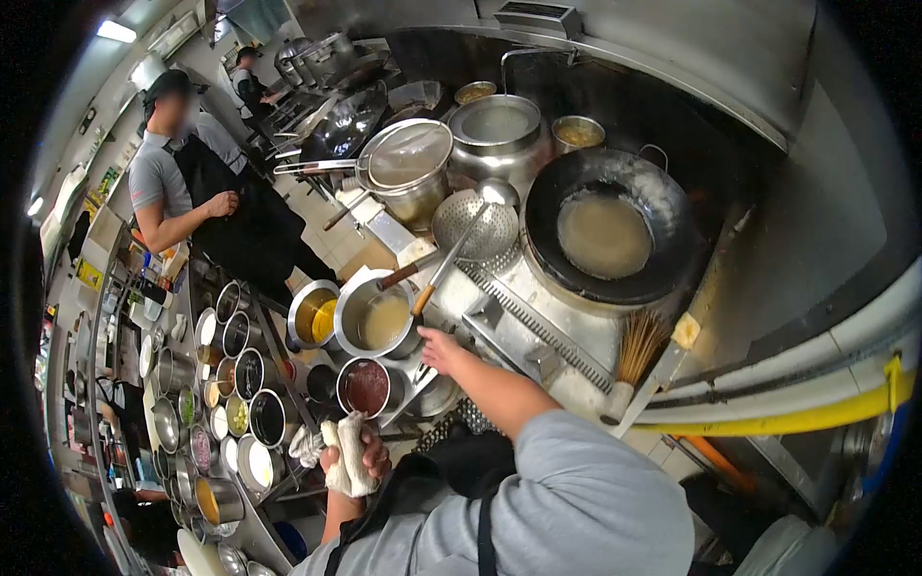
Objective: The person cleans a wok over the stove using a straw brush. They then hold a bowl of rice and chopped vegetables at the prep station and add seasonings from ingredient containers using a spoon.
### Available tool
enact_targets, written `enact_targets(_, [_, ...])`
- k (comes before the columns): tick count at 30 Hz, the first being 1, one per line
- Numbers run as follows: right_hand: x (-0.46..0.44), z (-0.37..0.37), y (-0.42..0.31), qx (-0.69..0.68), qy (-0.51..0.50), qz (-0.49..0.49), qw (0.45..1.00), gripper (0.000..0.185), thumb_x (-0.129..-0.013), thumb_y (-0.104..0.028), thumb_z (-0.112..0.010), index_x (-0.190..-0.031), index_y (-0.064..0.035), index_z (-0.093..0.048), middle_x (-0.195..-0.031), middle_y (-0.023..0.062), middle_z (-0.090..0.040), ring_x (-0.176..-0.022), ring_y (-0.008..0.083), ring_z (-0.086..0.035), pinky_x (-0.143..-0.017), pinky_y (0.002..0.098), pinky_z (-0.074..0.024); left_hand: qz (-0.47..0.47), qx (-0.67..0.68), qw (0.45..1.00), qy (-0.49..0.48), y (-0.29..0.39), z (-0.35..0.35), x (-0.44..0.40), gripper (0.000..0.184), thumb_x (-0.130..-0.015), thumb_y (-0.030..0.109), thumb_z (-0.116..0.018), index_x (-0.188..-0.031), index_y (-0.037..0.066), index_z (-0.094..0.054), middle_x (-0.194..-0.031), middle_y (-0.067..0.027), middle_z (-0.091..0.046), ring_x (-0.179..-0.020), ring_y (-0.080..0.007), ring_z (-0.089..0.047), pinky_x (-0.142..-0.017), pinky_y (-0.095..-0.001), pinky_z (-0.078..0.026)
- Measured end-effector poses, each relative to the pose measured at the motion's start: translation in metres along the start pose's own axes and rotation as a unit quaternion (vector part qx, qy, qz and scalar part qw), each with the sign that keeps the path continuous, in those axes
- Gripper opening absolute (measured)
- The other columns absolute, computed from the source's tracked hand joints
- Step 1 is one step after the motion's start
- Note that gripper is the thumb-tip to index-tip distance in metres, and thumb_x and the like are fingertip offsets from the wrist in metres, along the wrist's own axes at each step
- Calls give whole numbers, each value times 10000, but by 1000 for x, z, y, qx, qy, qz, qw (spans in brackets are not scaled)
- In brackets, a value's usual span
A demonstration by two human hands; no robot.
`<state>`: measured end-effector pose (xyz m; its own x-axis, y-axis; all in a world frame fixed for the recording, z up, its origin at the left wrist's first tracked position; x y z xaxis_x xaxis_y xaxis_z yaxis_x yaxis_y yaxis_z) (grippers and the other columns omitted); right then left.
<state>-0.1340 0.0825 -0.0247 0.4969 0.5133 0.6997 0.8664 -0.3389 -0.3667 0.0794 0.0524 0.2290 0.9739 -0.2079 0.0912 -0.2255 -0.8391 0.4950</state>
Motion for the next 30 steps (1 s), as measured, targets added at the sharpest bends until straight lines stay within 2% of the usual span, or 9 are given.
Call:
enact_targets(6, [-32,-44,-88,-189,-32,14,981,645,-786,-367,-717,-1243,-8,-436,-1129,135,-554,-1041,252,-549,-883,410,-448,69,10,997,-21,16,0,-59,573,-659,367,-732,-1043,-5,-525,-771,-134,-556,-661,-264,-562,-605,-357,-476])
enact_targets(9, [-19,12,-164,103,309,328,887,304,-801,-229,-696,-821,-59,-444,-577,26,-455,-411,154,-425,-356,344,-326,122,56,990,-31,28,36,-88,596,-664,309,-729,-1106,-31,-518,-845,-192,-576,-749,-321,-592,-703,-420,-508])
enact_targets(14, [121,-32,-187,26,107,245,963,136,-845,-107,-605,-858,-84,-472,-565,-2,-419,-407,116,-400,-337,297,-328,153,72,984,-47,71,104,-148,589,-682,299,-710,-1107,-62,-520,-882,-222,-590,-796,-343,-608,-700,-445,-540])
enact_targets(17, [126,-17,-270,116,173,261,943,157,-812,-105,-600,-943,-46,-536,-614,41,-514,-418,139,-452,-366,297,-418,190,108,974,-67,83,127,-195,565,-692,289,-696,-1103,-58,-524,-872,-229,-598,-765,-346,-622,-695,-452,-545])
enact_targets(18, [116,-2,-308,195,228,268,916,184,-798,-101,-617,-965,-48,-561,-632,53,-531,-412,156,-458,-361,307,-423,206,116,970,-58,85,131,-208,561,-695,285,-694,-1104,-59,-523,-875,-228,-601,-757,-343,-625,-691,-451,-545])
enact_targets(20, [119,15,-406,495,398,460,621,281,-775,-128,-597,-1022,6,-576,-785,191,-631,-672,249,-635,-494,408,-483,229,108,964,-81,88,129,-232,556,-697,270,-693,-1109,-62,-522,-888,-229,-609,-766,-337,-631,-689,-445,-544])
enact_targets(22, [114,-5,-453,514,447,459,571,332,-758,-132,-602,-1047,31,-576,-850,245,-642,-667,284,-665,-507,401,-496,225,65,967,-97,89,125,-250,555,-699,260,-694,-1110,-70,-520,-872,-223,-615,-769,-338,-636,-688,-442,-547])
enact_targets(26, [76,-25,-482,431,490,349,672,223,-782,-103,-564,-916,75,-578,-750,204,-636,-471,302,-596,-396,407,-459,263,4,959,-107,82,102,-256,576,-655,253,-722,-1081,-87,-535,-839,-218,-622,-755,-344,-641,-710,-436,-549])
enact_targets(30, [22,-50,-457,-31,128,116,985,212,-825,-60,-556,-655,-97,-434,-495,-52,-405,-369,56,-401,-332,203,-340,284,-42,952,-108,74,99,-245,589,-671,248,-724,-1125,-65,-517,-894,-227,-621,-785,-348,-644,-715,-443,-545])
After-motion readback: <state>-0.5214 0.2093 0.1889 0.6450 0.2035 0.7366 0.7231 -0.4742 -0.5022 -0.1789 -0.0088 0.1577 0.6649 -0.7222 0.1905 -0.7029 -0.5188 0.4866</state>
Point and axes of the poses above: each hand's wrist, its own x-axis away from the middle knuckle, its own z-axis out of the back of the hand, y = z × x, the point moved 9 cm from there along -x, towards the middle knuckle
